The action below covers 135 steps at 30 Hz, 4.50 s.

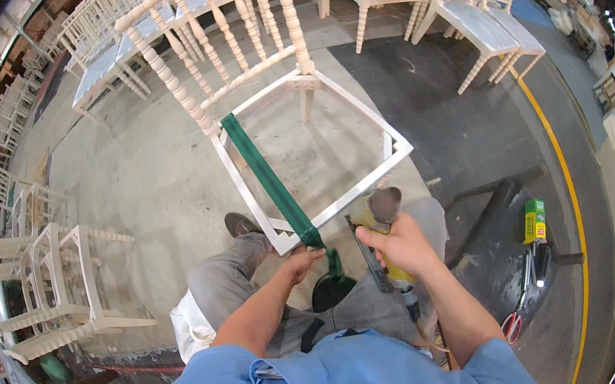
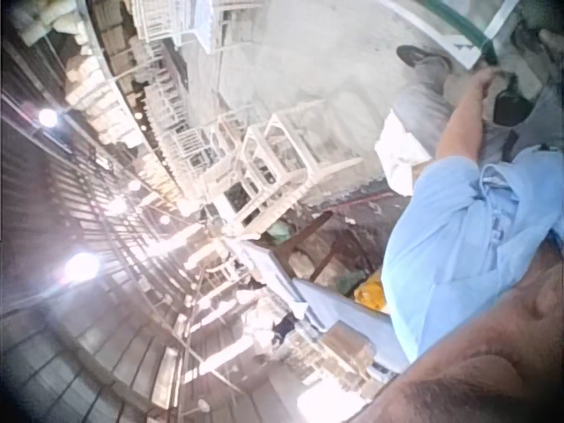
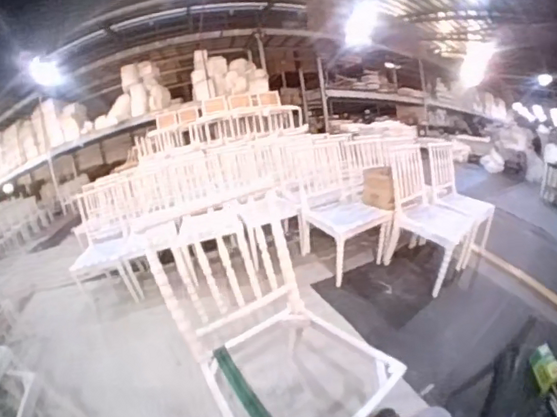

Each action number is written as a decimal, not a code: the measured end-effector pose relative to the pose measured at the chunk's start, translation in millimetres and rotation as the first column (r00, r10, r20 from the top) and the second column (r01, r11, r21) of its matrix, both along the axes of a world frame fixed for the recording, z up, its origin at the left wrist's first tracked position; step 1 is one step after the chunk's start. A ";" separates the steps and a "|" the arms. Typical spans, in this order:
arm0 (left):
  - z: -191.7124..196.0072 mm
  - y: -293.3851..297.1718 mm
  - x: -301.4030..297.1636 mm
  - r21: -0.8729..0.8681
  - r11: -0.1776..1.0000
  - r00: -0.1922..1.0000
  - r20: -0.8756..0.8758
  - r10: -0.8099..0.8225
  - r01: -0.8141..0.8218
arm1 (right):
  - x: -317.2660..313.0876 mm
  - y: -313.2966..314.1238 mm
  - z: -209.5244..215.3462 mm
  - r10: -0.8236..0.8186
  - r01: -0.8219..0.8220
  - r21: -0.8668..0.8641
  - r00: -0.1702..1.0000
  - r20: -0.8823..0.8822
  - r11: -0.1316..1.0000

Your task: The person attaches green webbing strips to the underside of a white wooden chair seat using a staple gun. They position and staple multiple strips across the seat frame, then flip the chair upright to continue securing the webbing.

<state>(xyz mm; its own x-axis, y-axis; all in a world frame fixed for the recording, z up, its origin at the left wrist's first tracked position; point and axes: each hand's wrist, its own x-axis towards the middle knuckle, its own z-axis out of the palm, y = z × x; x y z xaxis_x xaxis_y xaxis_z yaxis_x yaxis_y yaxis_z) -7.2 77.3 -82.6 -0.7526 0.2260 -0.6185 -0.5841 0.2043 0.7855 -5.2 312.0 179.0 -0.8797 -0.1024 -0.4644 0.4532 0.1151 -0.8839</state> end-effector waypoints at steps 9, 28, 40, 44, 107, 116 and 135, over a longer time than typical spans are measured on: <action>88.6 2.4 33.8 -0.097 0.951 0.956 0.026 -0.293 0.294 | -0.6 2.5 -6.8 0.044 -0.044 0.007 0.999 -0.016 0.999; 113.8 -56.9 -68.0 0.380 0.880 0.957 0.176 0.232 -0.284 | -53.6 -80.4 -54.5 0.241 -0.284 0.214 0.948 0.206 0.935; 113.2 -60.0 -71.9 0.406 0.869 0.954 0.208 0.215 -0.284 | -50.4 -96.1 -54.6 0.252 -0.320 0.339 0.940 0.228 0.885; 114.2 -63.7 -71.5 0.433 0.860 0.958 0.208 0.195 -0.269 | -48.2 -103.9 -50.7 0.275 -0.347 0.357 0.932 0.238 0.867; 129.0 -70.8 -57.4 0.642 0.735 0.975 0.123 0.185 -0.220 | 143.3 185.0 28.4 -0.296 0.334 0.158 0.928 -0.226 0.929; 145.1 -66.2 -43.3 0.619 0.744 0.968 0.146 0.203 -0.250 | -84.0 36.4 -46.3 0.950 -0.245 0.948 0.285 -0.129 0.202; 190.8 -30.3 -11.4 0.771 0.478 0.821 0.100 0.562 -0.422 | -97.7 41.9 -66.1 0.790 -0.149 0.814 0.388 -0.474 0.561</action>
<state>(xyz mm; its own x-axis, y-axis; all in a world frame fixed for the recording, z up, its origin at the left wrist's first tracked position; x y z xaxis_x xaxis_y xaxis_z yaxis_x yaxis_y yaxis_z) -18.6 47.0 108.2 -0.9514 0.1024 -0.2906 -0.2630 -0.7610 0.5931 -102.8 353.9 112.9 -0.7484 -0.6389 0.1783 -0.6455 0.6396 -0.4175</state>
